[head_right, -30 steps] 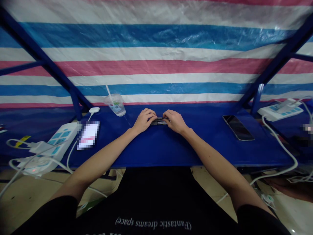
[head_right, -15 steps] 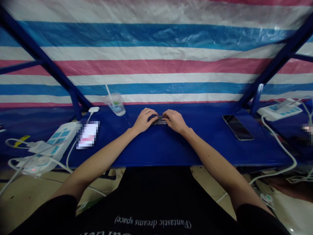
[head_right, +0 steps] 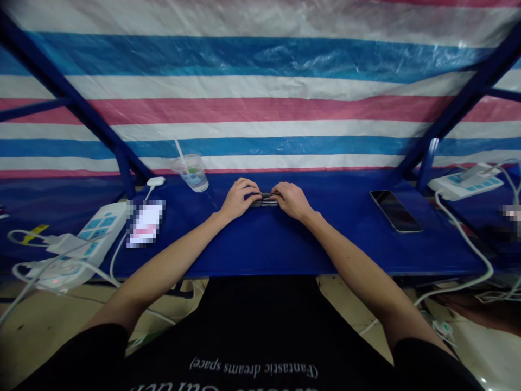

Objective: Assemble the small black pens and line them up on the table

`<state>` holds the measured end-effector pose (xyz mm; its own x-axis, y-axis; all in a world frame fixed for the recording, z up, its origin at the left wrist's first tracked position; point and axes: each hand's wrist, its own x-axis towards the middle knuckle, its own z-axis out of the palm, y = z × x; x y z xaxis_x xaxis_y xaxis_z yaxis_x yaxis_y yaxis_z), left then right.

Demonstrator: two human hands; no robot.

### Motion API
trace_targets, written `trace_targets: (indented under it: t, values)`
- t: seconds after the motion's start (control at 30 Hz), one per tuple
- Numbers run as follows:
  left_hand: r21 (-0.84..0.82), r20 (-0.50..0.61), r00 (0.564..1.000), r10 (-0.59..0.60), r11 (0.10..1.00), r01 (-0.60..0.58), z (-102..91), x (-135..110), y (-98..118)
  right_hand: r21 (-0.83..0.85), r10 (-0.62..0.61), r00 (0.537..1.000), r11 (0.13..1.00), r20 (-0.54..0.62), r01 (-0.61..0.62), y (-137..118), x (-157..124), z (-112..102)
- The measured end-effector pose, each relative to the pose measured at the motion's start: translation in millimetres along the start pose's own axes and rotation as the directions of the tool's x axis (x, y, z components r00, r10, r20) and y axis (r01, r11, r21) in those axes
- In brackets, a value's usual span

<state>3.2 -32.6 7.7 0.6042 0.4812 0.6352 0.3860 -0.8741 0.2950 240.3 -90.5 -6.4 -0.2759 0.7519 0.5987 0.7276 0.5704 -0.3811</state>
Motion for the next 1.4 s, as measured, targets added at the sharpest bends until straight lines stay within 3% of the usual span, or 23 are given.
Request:
trace_targets:
  t: [0.47,0.57,0.67,0.73,0.83,0.9,1.0,1.4]
  values:
    - [0.031,-0.018,1.000,0.020,0.999,-0.020,-0.3,0.4,0.0,-0.114,0.044,0.991,0.993,0.123,-0.030,-1.4,3.7,-3.6]
    - [0.054,-0.051,0.998,-0.024,0.998,0.027,-1.2,1.1,-0.7,-0.065,0.110,0.991,0.992,0.070,-0.106,-3.9,4.4,-8.6]
    - [0.055,-0.129,0.989,-0.067,0.996,0.075,-2.1,1.6,-3.3,0.120,0.231,0.972,0.967,-0.037,-0.225,-3.6,5.3,-13.2]
    - [0.048,-0.161,0.982,-0.094,0.994,0.103,-2.2,1.5,-5.7,0.340,0.331,0.942,0.894,-0.056,-0.293,-2.0,6.9,-15.7]
    - [0.038,-0.166,0.980,-0.110,0.992,0.118,-1.2,1.0,-8.5,0.672,0.445,0.894,0.650,0.042,-0.355,1.0,10.4,-19.0]
    - [0.032,-0.157,0.982,-0.109,0.993,0.116,0.0,0.6,-9.2,0.789,0.468,0.870,0.473,0.153,-0.393,2.6,12.2,-21.2]
    - [-0.001,-0.125,0.988,-0.093,0.996,0.094,1.2,0.3,-8.6,0.839,0.447,0.851,0.320,0.276,-0.440,3.9,12.4,-23.8]
    - [-0.030,-0.062,0.997,-0.034,0.999,0.032,0.3,-0.1,-4.0,0.904,0.400,0.861,0.149,0.316,-0.401,0.5,12.1,-21.3]
